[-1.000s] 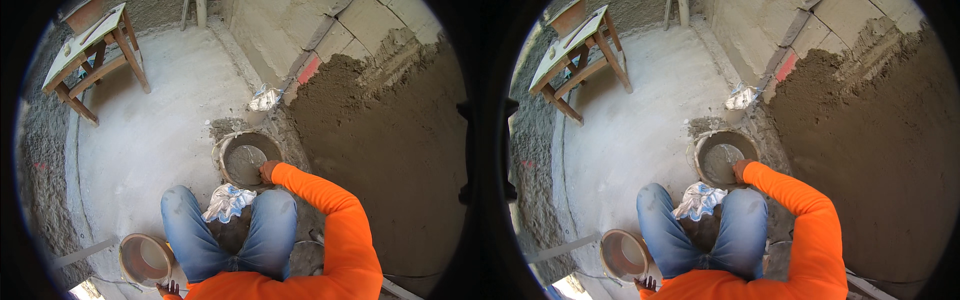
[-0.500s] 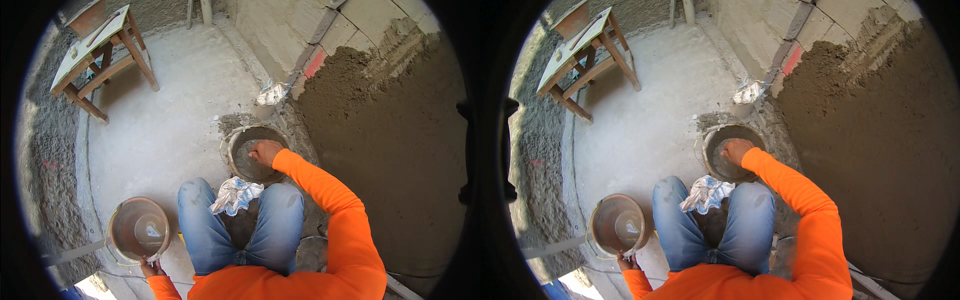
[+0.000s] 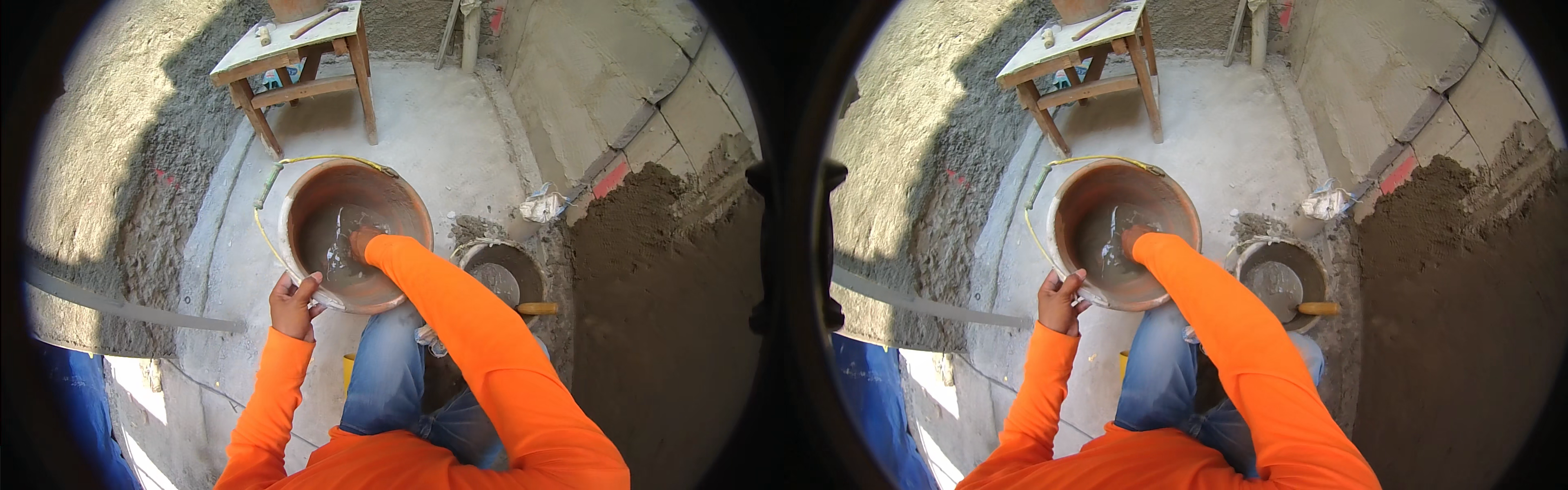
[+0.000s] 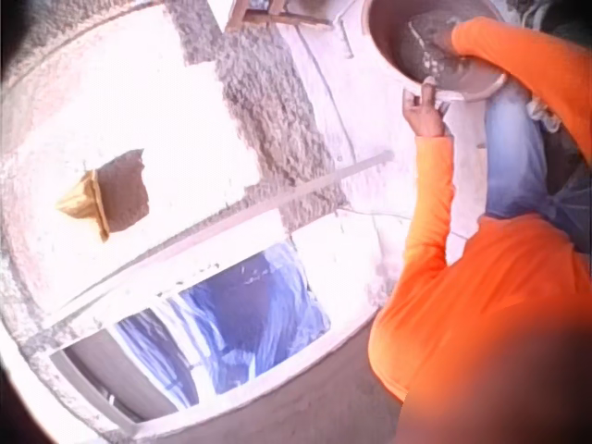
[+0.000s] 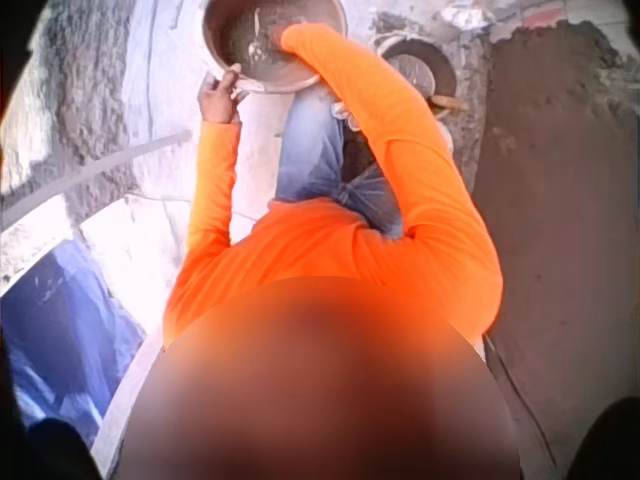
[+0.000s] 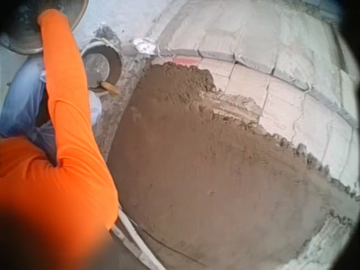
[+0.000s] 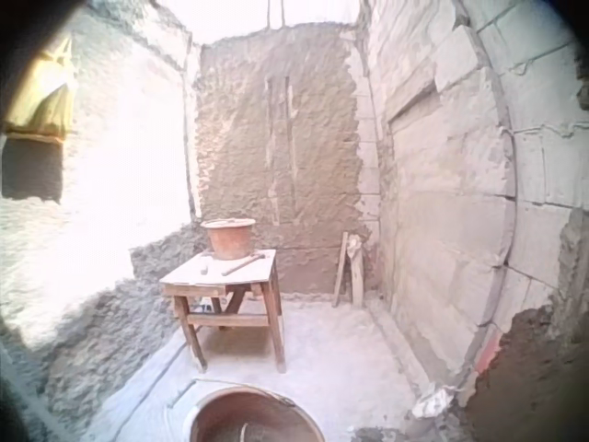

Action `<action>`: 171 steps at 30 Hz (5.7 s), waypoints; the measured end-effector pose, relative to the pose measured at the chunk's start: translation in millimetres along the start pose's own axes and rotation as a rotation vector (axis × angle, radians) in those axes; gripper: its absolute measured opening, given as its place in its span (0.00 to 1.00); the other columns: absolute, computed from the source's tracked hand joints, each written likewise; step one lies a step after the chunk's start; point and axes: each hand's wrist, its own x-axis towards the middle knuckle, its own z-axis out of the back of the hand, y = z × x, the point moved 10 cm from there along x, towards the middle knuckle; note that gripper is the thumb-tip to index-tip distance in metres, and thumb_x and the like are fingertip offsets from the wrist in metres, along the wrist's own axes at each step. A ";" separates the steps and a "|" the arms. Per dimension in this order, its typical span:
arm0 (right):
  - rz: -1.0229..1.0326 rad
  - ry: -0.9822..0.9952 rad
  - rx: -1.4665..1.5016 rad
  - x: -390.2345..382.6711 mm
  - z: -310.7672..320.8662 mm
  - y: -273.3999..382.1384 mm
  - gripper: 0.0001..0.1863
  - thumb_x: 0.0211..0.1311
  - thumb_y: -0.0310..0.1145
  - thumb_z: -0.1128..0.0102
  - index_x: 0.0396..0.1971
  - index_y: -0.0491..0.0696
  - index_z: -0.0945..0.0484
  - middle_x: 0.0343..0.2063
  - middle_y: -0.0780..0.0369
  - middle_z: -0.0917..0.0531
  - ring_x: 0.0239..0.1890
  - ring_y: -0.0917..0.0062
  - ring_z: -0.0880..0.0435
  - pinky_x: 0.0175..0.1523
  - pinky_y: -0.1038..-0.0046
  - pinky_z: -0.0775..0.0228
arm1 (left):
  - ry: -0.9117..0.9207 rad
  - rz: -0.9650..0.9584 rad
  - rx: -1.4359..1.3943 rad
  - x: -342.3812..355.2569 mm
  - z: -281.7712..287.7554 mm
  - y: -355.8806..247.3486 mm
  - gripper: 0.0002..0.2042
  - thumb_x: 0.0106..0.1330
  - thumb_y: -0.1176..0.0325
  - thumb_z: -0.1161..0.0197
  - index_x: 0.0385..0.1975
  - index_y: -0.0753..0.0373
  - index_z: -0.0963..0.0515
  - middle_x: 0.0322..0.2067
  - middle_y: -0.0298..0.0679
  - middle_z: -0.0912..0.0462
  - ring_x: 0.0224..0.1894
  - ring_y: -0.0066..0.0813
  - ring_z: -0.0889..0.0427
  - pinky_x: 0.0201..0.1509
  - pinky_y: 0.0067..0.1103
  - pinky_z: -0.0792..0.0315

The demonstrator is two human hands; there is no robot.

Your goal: The person scoops cement from a bucket with a trowel and applies it to a wall, smoothing the surface. They use a straight edge to level the applied cement and continue the process of scooping and applying.

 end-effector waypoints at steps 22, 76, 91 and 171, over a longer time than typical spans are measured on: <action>-0.619 0.148 0.071 -311.1 11.3 -270.0 0.18 0.66 0.41 0.40 0.49 0.46 0.18 0.41 0.59 0.13 0.43 0.69 0.15 0.50 0.63 0.25 | -0.103 0.144 -0.470 180.8 -30.8 136.3 0.14 0.61 0.69 0.35 0.46 0.58 0.24 0.39 0.38 0.19 0.39 0.38 0.16 0.43 0.35 0.15; -0.666 0.344 -0.861 -379.0 92.9 -306.4 0.14 0.68 0.38 0.52 0.47 0.60 0.19 0.43 0.62 0.17 0.45 0.66 0.18 0.49 0.64 0.31 | 0.830 0.361 0.280 104.1 -329.0 290.7 0.35 0.56 0.88 0.35 0.63 0.50 0.32 0.39 0.41 0.19 0.41 0.36 0.14 0.40 0.33 0.14; -1.222 -0.132 -0.009 -483.0 99.1 -347.4 0.21 0.66 0.50 0.44 0.55 0.57 0.19 0.51 0.58 0.16 0.52 0.60 0.18 0.56 0.57 0.28 | 0.742 0.316 0.361 113.7 -319.3 299.5 0.33 0.54 0.88 0.36 0.59 0.50 0.30 0.37 0.40 0.15 0.37 0.36 0.13 0.35 0.31 0.15; -0.837 -0.066 0.083 -360.1 -39.1 -267.5 0.20 0.59 0.50 0.41 0.44 0.53 0.14 0.36 0.53 0.13 0.40 0.55 0.14 0.49 0.58 0.23 | 0.846 0.157 0.271 103.8 -325.9 223.5 0.36 0.54 0.84 0.33 0.65 0.53 0.29 0.39 0.32 0.28 0.38 0.28 0.19 0.35 0.25 0.18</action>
